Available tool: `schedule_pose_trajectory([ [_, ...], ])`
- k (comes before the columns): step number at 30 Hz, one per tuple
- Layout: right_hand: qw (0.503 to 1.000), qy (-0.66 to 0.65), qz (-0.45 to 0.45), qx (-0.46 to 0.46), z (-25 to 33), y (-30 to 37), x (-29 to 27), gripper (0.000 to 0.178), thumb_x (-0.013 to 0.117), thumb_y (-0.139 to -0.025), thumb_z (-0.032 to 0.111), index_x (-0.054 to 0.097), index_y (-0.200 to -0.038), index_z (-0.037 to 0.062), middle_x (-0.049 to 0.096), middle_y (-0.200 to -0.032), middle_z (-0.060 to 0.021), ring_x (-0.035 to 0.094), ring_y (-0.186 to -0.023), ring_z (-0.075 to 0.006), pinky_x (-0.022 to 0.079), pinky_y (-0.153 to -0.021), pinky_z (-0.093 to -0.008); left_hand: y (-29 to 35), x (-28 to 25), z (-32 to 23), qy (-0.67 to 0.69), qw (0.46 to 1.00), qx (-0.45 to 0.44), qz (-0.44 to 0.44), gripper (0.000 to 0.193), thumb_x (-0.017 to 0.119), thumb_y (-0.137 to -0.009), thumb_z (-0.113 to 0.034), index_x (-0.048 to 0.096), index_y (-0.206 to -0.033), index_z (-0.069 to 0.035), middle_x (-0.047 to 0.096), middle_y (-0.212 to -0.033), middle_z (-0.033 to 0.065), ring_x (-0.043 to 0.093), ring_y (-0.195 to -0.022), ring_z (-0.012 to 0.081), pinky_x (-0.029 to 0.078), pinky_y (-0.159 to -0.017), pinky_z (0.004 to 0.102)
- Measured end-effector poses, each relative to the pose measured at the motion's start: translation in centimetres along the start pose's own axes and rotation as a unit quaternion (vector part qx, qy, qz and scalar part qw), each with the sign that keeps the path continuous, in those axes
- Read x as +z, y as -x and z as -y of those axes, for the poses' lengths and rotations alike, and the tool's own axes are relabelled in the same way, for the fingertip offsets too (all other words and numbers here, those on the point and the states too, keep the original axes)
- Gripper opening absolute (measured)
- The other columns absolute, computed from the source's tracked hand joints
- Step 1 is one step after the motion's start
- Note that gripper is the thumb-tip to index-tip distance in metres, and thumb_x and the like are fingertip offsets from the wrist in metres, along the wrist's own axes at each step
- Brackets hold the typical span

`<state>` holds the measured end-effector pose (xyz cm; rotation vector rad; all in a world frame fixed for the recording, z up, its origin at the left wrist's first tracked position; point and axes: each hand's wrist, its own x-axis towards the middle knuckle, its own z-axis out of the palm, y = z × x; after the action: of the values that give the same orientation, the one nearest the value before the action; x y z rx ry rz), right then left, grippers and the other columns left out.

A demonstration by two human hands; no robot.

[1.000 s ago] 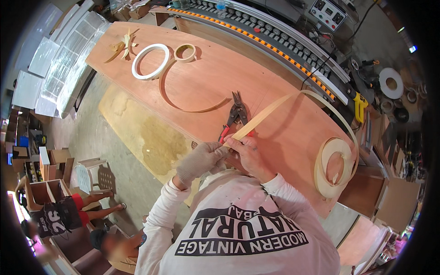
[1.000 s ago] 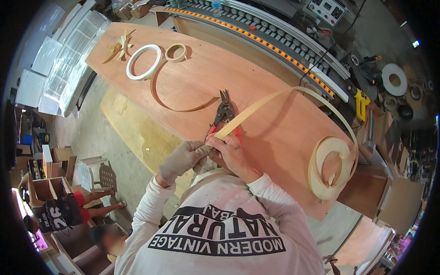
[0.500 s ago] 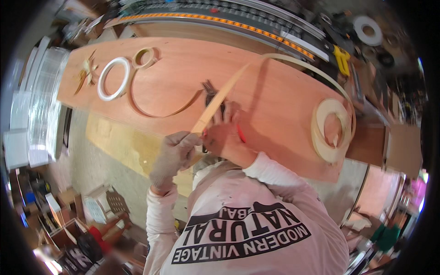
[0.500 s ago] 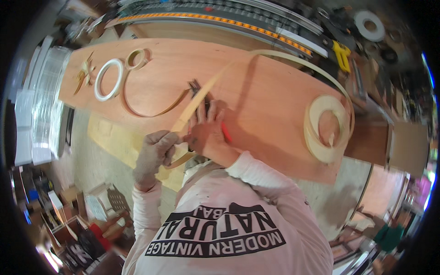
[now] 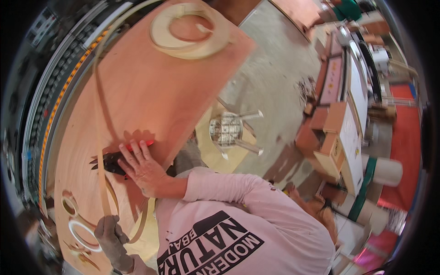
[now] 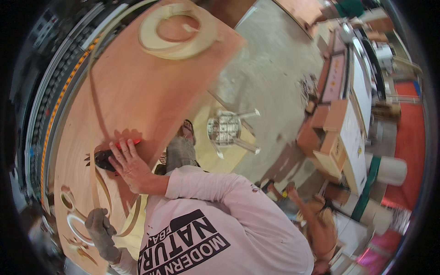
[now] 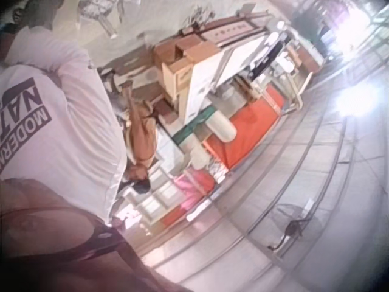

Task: The person uses red-handled pliers to cut a long strip of thin wood veneer into curved segments on a pink workbench. They repeatedly bend the strip to create curves and cut it, accumulating multiple curved pieces on the table.

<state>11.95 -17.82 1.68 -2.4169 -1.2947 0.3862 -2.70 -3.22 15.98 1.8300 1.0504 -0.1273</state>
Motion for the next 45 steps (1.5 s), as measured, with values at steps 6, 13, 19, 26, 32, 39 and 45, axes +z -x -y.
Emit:
schedule_pose_trajectory([
  [6, 0.994, 0.035, -0.061, 0.082, 2.5, 1.1, 1.9, 0.068, 0.058, -0.092, 0.04, 0.05, -0.153, 0.0104, 0.023, -0.166, -0.0269, 0.017, -0.151, -0.0563, 0.009, -0.122, -0.0692, -1.7, -1.9, 0.8, 0.035, 0.999, -0.02, 0.031, 0.031, 0.054, -0.101, -0.025, 0.063, -0.093, 0.003, 0.044, -0.059, 0.0002, 0.037, -0.038, 0.0082, 0.033, -0.036, 0.0237],
  [13, 0.982, 0.123, -0.095, 0.112, 3.2, 0.3, 3.8, 0.056, 0.051, -0.098, 0.037, 0.054, -0.149, 0.0156, 0.028, -0.163, -0.0259, 0.026, -0.148, -0.0539, 0.018, -0.119, -0.0702, -3.9, -1.6, 1.9, -0.04, 0.984, 0.167, 0.048, 0.029, 0.051, -0.102, -0.025, 0.062, -0.096, 0.002, 0.042, -0.062, -0.0027, 0.034, -0.041, 0.0054, 0.03, -0.037, 0.0192],
  [19, 0.966, -0.073, -0.244, 0.039, 0.4, 0.9, 1.0, 0.071, 0.068, -0.087, 0.042, 0.051, -0.138, -0.0036, 0.052, -0.132, -0.0345, 0.049, -0.123, -0.0495, 0.035, -0.104, -0.0632, -3.4, -4.7, 1.2, -0.217, 0.89, 0.382, 0.119, 0.026, 0.057, -0.094, -0.019, 0.067, -0.092, 0.004, 0.049, -0.064, 0.0054, 0.049, -0.053, 0.014, 0.043, -0.054, 0.0283],
  [26, 0.948, -0.29, 0.135, -0.008, -5.4, 2.0, -7.1, 0.056, 0.073, -0.077, 0.021, 0.058, -0.128, 0.0052, 0.061, -0.096, -0.0117, 0.061, -0.09, -0.0308, 0.047, -0.078, -0.0405, -1.9, -3.9, -2.2, 0.208, 0.977, -0.042, 0.034, 0.028, 0.064, -0.099, -0.024, 0.07, -0.09, 0.002, 0.051, -0.059, 0.0, 0.045, -0.044, 0.0081, 0.036, -0.04, 0.0238],
  [32, 0.726, -0.485, 0.483, 0.067, -9.2, 2.1, -12.8, 0.057, 0.071, -0.071, 0.014, 0.058, -0.125, 0.004, 0.056, -0.094, -0.0009, 0.056, -0.083, -0.0153, 0.049, -0.074, -0.0332, -2.2, -1.7, -0.5, 0.311, 0.947, -0.054, 0.053, 0.032, 0.062, -0.102, -0.028, 0.07, -0.091, 0.001, 0.05, -0.058, 0.0003, 0.043, -0.043, 0.0087, 0.039, -0.042, 0.0252],
  [39, 0.565, -0.598, 0.561, 0.093, -12.7, -2.3, -17.4, 0.066, 0.071, -0.07, 0.022, 0.057, -0.131, -0.0005, 0.058, -0.103, -0.0023, 0.056, -0.087, -0.0132, 0.049, -0.077, -0.0278, -1.8, 2.8, -1.5, 0.364, 0.928, -0.077, -0.001, 0.031, 0.062, -0.102, -0.026, 0.071, -0.091, 0.001, 0.05, -0.059, -0.0007, 0.044, -0.046, 0.0081, 0.038, -0.044, 0.0244],
  [45, 0.62, -0.413, 0.66, 0.097, -13.3, -6.4, -21.1, 0.064, 0.071, -0.076, 0.027, 0.057, -0.135, 0.0031, 0.057, -0.118, -0.0052, 0.052, -0.105, -0.0147, 0.044, -0.089, -0.0277, -1.2, 7.6, -0.9, 0.411, 0.906, -0.094, -0.043, 0.029, 0.065, -0.1, -0.025, 0.073, -0.09, 0.001, 0.052, -0.058, 0.0, 0.043, -0.045, 0.0082, 0.037, -0.044, 0.0245],
])
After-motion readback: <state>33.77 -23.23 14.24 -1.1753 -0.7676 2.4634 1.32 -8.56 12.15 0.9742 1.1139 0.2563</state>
